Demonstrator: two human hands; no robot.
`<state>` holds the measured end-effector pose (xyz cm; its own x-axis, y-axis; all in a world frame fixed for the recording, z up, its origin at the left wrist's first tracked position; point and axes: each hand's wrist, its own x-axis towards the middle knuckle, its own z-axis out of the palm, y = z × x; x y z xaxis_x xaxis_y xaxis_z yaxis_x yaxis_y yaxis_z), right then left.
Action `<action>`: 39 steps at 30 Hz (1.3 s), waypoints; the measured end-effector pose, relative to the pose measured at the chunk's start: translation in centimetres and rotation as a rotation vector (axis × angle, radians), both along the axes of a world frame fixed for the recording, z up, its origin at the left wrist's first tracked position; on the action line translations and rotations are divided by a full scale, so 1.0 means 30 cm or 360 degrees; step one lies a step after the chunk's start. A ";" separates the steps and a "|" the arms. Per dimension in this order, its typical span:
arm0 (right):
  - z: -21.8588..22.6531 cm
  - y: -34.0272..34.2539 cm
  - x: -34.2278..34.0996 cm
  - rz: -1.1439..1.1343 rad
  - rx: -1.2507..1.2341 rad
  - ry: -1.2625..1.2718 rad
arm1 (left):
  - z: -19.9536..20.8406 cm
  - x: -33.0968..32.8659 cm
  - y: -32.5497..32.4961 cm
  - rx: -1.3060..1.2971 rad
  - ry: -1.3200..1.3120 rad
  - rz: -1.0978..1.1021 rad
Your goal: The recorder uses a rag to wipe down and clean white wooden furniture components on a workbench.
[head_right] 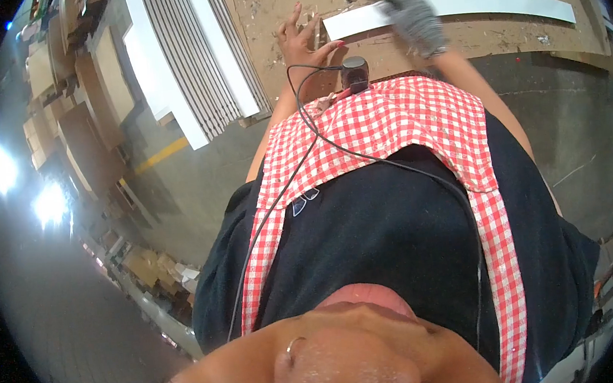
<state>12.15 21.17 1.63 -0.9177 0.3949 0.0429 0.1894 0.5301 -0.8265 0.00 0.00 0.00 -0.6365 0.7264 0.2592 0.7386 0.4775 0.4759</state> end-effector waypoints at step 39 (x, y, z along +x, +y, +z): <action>-0.140 1.148 0.601 -0.0636 0.1068 -0.0020 | 0.233 0.123 0.278 -0.0085 0.0146 -0.0111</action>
<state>30.18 55.62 -2.58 -0.7131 0.5890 0.3802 0.4786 0.8053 -0.3500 3.68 8.35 7.00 -0.5591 0.7825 0.2740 0.8104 0.4461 0.3799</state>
